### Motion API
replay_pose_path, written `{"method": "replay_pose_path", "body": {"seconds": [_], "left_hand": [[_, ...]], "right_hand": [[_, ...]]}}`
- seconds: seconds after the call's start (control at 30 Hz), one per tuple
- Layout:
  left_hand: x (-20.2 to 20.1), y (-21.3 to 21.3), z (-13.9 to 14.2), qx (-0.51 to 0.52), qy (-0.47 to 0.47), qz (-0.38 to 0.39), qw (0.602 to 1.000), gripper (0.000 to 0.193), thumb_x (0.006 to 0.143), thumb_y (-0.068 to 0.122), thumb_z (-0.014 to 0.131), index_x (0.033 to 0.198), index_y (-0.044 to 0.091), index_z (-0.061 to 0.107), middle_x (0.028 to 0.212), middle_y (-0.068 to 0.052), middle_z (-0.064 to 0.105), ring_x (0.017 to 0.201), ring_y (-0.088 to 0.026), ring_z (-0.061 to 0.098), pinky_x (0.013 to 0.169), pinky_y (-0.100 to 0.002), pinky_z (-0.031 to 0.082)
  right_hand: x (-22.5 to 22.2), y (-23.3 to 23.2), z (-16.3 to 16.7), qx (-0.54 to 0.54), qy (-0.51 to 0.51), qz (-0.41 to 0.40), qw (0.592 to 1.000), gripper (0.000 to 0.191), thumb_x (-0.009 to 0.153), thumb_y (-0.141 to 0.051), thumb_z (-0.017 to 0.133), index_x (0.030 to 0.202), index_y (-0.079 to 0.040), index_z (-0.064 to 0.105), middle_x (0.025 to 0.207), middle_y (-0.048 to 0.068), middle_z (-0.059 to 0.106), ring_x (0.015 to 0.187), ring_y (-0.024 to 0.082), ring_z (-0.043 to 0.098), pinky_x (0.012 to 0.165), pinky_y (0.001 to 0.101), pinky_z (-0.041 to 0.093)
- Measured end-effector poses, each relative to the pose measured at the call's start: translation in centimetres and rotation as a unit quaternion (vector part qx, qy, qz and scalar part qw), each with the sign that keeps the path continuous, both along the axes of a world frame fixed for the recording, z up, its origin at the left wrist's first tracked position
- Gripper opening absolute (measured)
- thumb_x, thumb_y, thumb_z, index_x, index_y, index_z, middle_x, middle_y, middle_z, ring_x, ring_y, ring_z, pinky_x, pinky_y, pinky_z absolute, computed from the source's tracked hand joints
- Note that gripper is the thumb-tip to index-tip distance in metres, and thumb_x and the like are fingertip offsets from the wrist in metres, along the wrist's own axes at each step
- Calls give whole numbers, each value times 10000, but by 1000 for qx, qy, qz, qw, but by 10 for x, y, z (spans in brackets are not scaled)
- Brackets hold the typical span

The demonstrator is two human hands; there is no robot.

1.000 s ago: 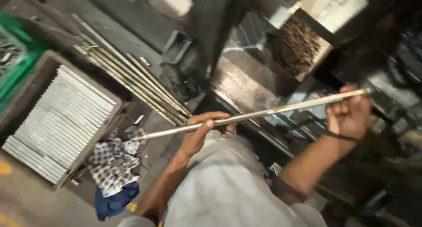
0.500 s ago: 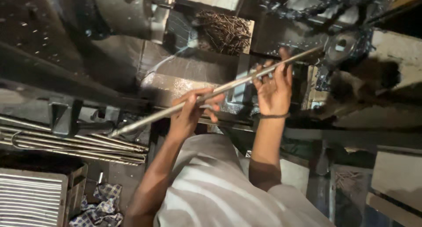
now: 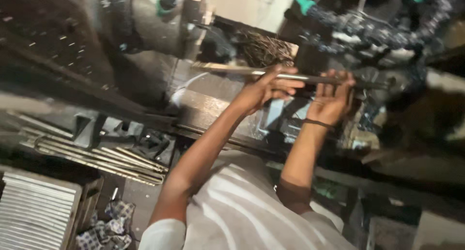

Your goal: The person handles metal rods at a lathe station, feeding a rod into the machine and operating it. They retrieve small machined parts, turn and inspect them by hand, wipe parts with a checkered cloth, and place finished parts into a tray and green bin.

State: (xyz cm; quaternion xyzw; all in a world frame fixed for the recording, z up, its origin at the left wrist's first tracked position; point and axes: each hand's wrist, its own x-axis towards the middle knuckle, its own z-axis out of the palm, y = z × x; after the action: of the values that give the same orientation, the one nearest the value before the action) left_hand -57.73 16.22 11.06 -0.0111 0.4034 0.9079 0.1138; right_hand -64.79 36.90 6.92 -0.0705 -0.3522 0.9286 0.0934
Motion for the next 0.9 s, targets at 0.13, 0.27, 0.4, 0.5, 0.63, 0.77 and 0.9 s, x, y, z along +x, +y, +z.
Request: {"method": "replay_pose_path", "body": {"seconds": [0.13,0.27,0.4,0.5,0.63,0.77,0.9], "left_hand": [[-36,-13,-3,20,10,-19,1000,661,1052,522,483,1410,-28,564,1158,-232,743,958,-227,719,914,-384,590],[-52,-24,-5,18,17,-19,1000,649,1039,525,522,1365,-29,608,1110,-193,755,943,-198,717,894,-374,590],[-60,-23,-9,26,16,-24,999,664,1023,542,552,1331,-39,642,1072,-182,766,898,-206,721,853,-367,590],[-62,-21,-14,40,14,-19,999,656,1017,548,558,1320,-27,647,1063,-164,763,911,-198,719,854,-366,586],[-65,-21,-17,28,19,-8,999,656,1017,561,545,1298,-20,661,1020,-137,760,878,-183,707,826,-358,584],[-65,-24,-15,-9,27,-1,1000,646,1010,563,534,1276,-11,667,988,-137,764,842,-189,711,797,-358,590],[-66,-28,-14,3,11,1,1000,584,1033,517,530,1274,4,671,988,-135,759,836,-185,704,777,-355,581]], "right_hand": [[-16,-11,-3,-14,55,-19,998,383,1016,-236,689,1305,-16,567,1262,126,657,1188,312,670,1074,510,573],[-34,-18,-8,-11,43,-56,997,345,998,-221,692,1249,-21,565,1217,149,677,1122,332,693,1010,519,604],[-42,-17,-11,11,46,-85,995,367,1010,-220,694,1263,17,575,1194,153,688,1091,328,702,973,511,635],[-43,-17,-10,-1,20,-92,996,379,987,-216,691,1266,15,577,1184,154,698,1065,331,716,935,506,648],[-41,-19,-6,-1,29,-90,996,381,1001,-203,692,1280,29,575,1196,150,690,1049,337,719,920,508,643],[-41,-19,-6,-1,41,-91,995,381,994,-188,692,1274,40,569,1196,167,694,1049,343,725,931,536,654],[-43,-19,-12,-15,27,-71,997,355,997,-181,696,1268,3,560,1186,161,681,1050,332,715,952,535,643]]}}
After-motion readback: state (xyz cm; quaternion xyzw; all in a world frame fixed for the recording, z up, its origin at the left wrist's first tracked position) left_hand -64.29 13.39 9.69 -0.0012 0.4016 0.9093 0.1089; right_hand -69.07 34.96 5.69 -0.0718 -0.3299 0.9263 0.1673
